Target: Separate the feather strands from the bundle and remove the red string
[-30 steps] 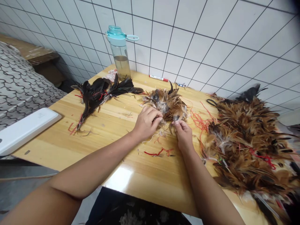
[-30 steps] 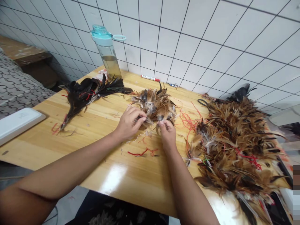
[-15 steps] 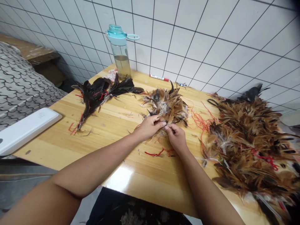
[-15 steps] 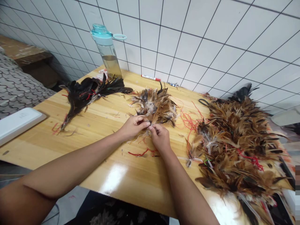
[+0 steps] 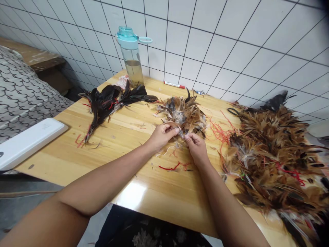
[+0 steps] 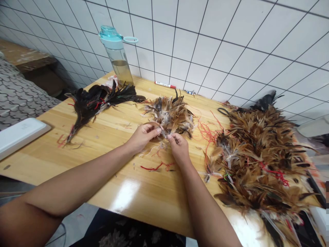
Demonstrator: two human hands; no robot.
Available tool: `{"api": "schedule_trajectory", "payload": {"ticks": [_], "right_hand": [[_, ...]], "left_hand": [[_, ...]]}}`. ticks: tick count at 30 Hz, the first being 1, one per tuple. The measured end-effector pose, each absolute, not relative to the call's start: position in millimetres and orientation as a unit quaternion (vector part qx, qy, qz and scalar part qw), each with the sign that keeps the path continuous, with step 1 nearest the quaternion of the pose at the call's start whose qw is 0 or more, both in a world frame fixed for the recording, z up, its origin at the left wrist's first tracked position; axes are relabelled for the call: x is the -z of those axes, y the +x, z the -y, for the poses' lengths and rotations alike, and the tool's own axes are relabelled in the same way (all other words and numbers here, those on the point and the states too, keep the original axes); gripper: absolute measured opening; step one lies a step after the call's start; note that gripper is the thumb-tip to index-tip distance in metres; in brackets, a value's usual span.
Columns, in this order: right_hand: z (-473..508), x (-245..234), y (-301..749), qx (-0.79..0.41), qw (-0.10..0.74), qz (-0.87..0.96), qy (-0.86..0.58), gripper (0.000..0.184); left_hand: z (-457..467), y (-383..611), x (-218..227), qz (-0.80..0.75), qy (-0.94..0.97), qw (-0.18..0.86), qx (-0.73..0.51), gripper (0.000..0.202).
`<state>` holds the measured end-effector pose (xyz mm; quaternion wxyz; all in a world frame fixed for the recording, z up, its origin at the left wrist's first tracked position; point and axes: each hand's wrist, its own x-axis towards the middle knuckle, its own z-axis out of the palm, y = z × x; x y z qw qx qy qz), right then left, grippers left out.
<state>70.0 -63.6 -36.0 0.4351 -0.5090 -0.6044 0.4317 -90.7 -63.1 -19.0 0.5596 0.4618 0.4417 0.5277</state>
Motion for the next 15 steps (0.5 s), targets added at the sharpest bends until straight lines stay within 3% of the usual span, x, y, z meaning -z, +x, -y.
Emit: {"api": "schedule_trajectory", "payload": {"ticks": [15], "right_hand": [[61.5, 30.7, 74.8, -0.504, 0.402, 0.609, -0.461, 0.027]], "left_hand": [[62.6, -94.2, 14.3, -0.378, 0.554, 0.555, -0.493, 0.012]]}}
